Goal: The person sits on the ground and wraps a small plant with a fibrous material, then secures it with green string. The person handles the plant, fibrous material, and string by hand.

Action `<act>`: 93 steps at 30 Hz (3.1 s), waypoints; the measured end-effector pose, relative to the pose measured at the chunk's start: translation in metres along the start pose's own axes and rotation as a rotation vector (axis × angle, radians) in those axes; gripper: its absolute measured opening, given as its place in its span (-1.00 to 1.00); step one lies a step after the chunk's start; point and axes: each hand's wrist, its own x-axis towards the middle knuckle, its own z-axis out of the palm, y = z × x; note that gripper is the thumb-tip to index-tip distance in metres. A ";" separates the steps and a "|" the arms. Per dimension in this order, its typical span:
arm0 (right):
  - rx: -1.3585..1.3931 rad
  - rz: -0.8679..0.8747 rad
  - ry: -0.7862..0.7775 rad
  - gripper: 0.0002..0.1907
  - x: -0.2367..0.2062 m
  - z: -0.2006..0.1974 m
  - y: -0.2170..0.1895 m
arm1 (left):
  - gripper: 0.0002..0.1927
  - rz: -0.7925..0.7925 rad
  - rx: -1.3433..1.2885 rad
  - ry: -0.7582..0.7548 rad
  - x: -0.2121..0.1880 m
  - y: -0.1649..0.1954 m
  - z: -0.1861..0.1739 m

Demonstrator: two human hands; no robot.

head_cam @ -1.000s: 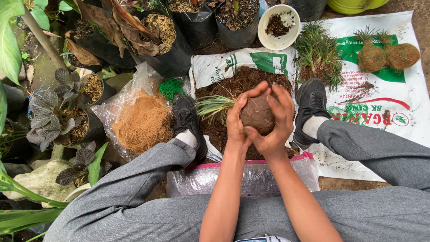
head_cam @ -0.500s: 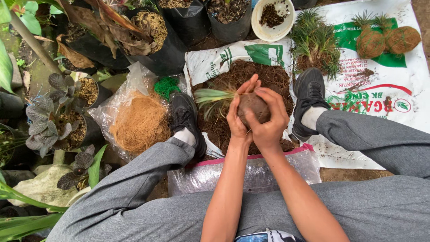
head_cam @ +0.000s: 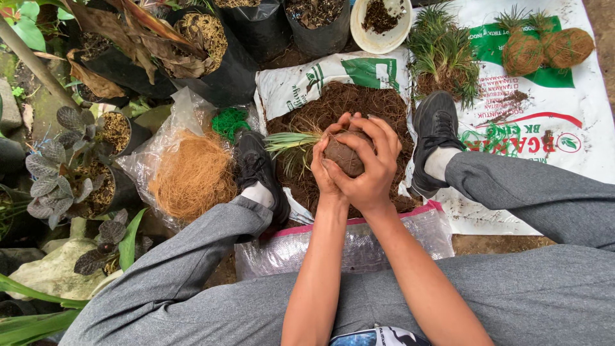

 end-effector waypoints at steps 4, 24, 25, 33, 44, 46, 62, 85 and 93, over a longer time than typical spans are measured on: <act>0.100 0.098 0.035 -0.65 -0.002 0.002 -0.003 | -0.74 0.006 -0.025 -0.124 0.002 0.001 0.006; 0.035 -0.087 -0.007 -0.77 -0.005 -0.007 -0.005 | -0.70 -0.254 0.084 -0.195 0.008 0.017 0.007; 0.051 -0.059 -0.001 -0.78 -0.005 -0.008 -0.004 | -0.68 -0.261 0.077 -0.187 0.005 0.017 0.013; 0.147 0.019 -0.017 -0.67 0.005 -0.009 -0.005 | -0.58 -0.192 0.116 -0.063 -0.010 0.019 0.042; 0.073 0.090 0.006 -0.74 0.004 -0.010 -0.006 | -0.66 -0.135 0.195 -0.008 -0.006 0.011 0.026; 0.088 0.068 0.017 -0.72 0.003 -0.008 -0.007 | -0.63 -0.153 0.200 -0.046 -0.008 0.019 0.035; 1.249 1.361 -0.288 -0.56 -0.007 0.013 0.048 | -0.43 0.173 0.999 0.083 0.002 0.039 0.031; 0.910 1.011 0.023 -0.70 -0.032 0.039 0.055 | -0.62 0.311 1.226 0.274 -0.014 -0.002 0.041; 1.117 1.000 -0.046 -0.64 -0.016 0.023 0.047 | -0.46 0.118 0.611 0.007 -0.004 0.019 0.024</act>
